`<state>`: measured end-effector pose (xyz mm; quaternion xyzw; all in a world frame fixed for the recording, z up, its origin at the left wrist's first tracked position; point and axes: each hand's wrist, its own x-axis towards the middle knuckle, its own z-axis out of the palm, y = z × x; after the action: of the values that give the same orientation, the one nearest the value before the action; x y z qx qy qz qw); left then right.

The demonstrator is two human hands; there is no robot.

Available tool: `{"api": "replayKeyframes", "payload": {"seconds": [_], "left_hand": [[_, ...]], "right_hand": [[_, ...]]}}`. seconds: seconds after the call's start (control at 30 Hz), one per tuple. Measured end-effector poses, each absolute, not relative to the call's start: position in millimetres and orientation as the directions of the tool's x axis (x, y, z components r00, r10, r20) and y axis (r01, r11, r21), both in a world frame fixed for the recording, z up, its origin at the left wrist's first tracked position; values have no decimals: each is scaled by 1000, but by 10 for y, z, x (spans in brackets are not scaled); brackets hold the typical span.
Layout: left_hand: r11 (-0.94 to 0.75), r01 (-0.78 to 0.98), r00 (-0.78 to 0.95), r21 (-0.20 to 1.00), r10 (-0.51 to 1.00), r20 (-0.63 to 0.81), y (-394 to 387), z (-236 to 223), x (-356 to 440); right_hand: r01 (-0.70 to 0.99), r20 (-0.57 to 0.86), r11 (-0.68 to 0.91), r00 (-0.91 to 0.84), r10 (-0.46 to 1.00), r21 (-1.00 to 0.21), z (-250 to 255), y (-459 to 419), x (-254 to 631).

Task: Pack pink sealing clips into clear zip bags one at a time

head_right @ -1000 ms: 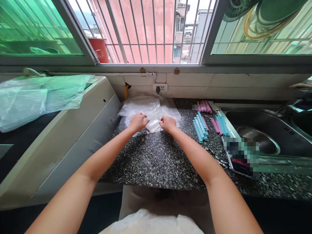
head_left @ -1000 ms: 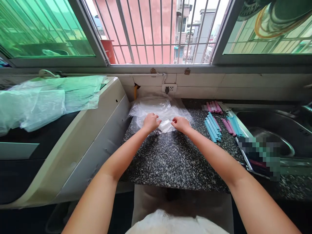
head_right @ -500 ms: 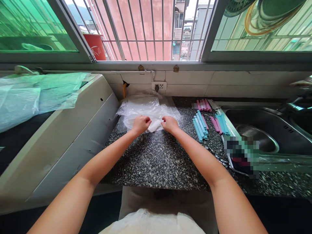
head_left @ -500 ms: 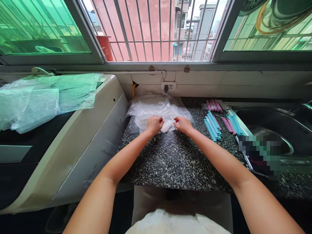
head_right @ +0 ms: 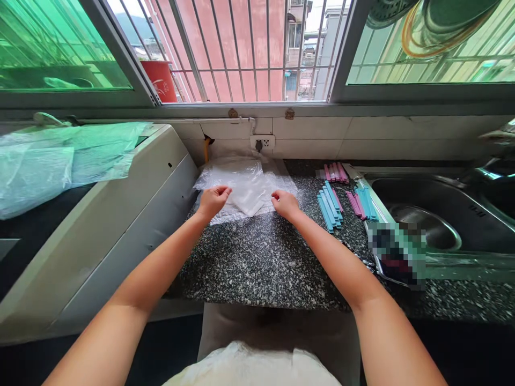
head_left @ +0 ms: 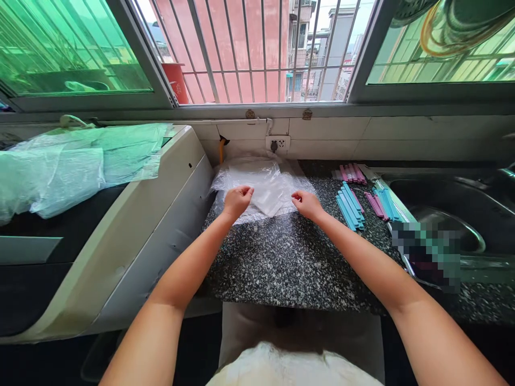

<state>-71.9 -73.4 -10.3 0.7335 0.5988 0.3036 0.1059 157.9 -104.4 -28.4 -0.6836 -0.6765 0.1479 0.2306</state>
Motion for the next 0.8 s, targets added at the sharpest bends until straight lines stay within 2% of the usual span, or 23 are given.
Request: {"api": "replayKeyframes", "payload": {"seconds": [0.13,0.23,0.37,0.5,0.63,0.67,0.73,0.8], "left_hand": [[-204,918,64,341,923,379,-688,-93,-925],[-224,919,69,323,901,428,-668,-114,-994],[-294,821,61,489,898,436,-682,-86,-946],[-357,581,22,732,905,424,-770,42,-792],[-385,341,27,858,916,400,-932,204,-604],[-386,292,27,875,918,396,-977,236,-560],[-392,208,26,896,918,396,-1066,283,-478],[-401,128,24,907,916,401,-1149,306,-406]], "right_hand": [[842,114,30,37,993,-538,-286,-1065,1566],[824,117,35,38,992,-565,-295,-1084,1543],[779,122,56,26,992,-624,-298,-1124,1514],[693,120,85,2,993,-716,-313,-1183,1462],[572,94,98,-37,995,-814,-344,-1285,1384],[510,75,88,-46,996,-856,-345,-1321,1369],[252,1,21,-80,997,-967,-327,-1404,1355],[20,-53,-51,-116,992,-999,-288,-1493,1362]]}}
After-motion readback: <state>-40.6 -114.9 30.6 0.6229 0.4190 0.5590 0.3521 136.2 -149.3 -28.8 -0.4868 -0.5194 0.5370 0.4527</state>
